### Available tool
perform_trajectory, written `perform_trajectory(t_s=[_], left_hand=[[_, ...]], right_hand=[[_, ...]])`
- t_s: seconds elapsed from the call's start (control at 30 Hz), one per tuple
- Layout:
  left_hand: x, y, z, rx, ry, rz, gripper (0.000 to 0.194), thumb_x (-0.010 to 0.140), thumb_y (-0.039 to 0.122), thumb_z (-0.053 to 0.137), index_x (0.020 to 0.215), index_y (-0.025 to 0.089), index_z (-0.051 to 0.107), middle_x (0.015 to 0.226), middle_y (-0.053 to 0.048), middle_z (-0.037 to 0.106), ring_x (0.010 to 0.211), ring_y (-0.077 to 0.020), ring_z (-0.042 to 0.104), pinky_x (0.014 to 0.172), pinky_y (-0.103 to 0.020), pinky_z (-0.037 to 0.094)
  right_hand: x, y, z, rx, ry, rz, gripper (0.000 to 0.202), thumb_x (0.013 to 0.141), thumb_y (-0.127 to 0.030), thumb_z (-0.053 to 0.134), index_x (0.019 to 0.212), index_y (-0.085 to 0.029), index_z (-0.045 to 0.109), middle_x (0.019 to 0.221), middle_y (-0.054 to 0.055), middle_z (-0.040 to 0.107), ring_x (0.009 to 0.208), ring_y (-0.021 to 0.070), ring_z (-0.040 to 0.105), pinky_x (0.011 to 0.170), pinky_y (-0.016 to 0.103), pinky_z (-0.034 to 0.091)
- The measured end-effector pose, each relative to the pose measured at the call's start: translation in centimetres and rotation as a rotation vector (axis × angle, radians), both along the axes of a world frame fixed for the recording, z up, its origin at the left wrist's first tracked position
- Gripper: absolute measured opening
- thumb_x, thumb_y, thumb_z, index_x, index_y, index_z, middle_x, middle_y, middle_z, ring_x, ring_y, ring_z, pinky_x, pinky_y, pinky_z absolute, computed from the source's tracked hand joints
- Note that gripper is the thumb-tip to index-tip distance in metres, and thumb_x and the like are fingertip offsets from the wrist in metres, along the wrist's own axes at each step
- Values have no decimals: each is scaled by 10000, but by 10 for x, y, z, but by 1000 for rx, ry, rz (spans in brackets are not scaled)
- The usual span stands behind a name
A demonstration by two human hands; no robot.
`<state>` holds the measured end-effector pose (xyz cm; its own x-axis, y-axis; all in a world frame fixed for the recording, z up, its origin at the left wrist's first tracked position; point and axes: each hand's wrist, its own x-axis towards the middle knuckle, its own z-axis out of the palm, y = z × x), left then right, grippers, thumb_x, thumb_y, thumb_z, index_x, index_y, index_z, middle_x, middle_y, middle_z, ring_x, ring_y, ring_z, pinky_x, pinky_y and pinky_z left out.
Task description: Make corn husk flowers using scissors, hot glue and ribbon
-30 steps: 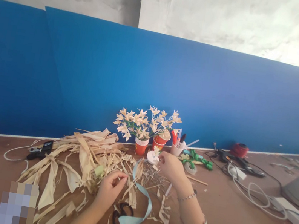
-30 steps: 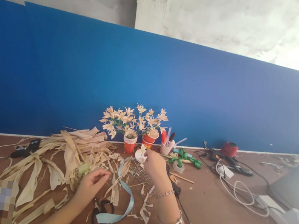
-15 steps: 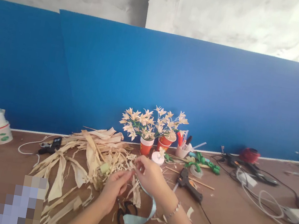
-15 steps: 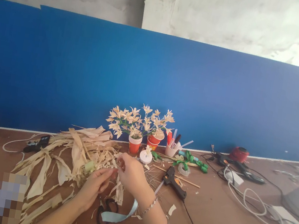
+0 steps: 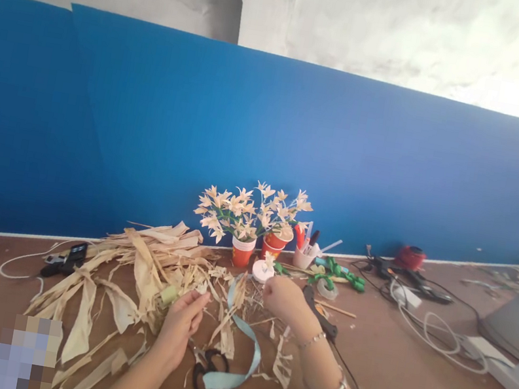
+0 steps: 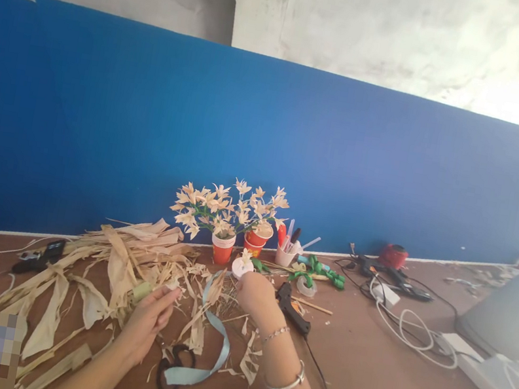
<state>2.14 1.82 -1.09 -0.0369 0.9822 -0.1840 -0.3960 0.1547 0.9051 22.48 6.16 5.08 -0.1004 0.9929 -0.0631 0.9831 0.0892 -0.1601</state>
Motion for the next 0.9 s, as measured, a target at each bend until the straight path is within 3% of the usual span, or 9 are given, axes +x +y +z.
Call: perform_trajectory(t_s=[0.1,0.23,0.4,0.63,0.9], left_hand=[[0,0,-1,11,19,-12,314,659,397,673,676,183,444,404,120,297,362,-27,179,365,-156,88],[0,0,-2,24,60,-5,306,666,397,668,662,181,452,406,113,316,367,-35,205,363,-152,111],[-3,2,-2,65,35,89,294,601,365,720,664,155,524,634,27,513,544,-75,449,398,-150,276],[-5,4,1,81,51,114,285,610,378,708,652,151,541,560,48,451,480,-59,374,383,-153,236],[-4,3,0,64,30,80,299,611,384,705,652,158,514,523,63,440,457,-54,357,380,-154,215]], right_hand=[[22,11,-9,-35,-22,-31,225,674,-82,481,748,-133,687,767,149,676,733,233,632,603,273,408],[24,18,-26,-66,-14,-18,192,658,-103,521,729,-157,691,771,130,688,739,234,640,589,261,419],[23,23,-40,-87,-6,-12,186,612,-121,568,751,-145,689,801,126,692,754,243,640,583,255,418],[27,22,-35,-107,21,31,142,580,-124,570,668,-158,675,682,74,675,636,185,617,523,224,388],[24,22,-36,-117,22,27,140,561,-107,565,645,-154,667,685,85,674,642,198,622,530,236,398]])
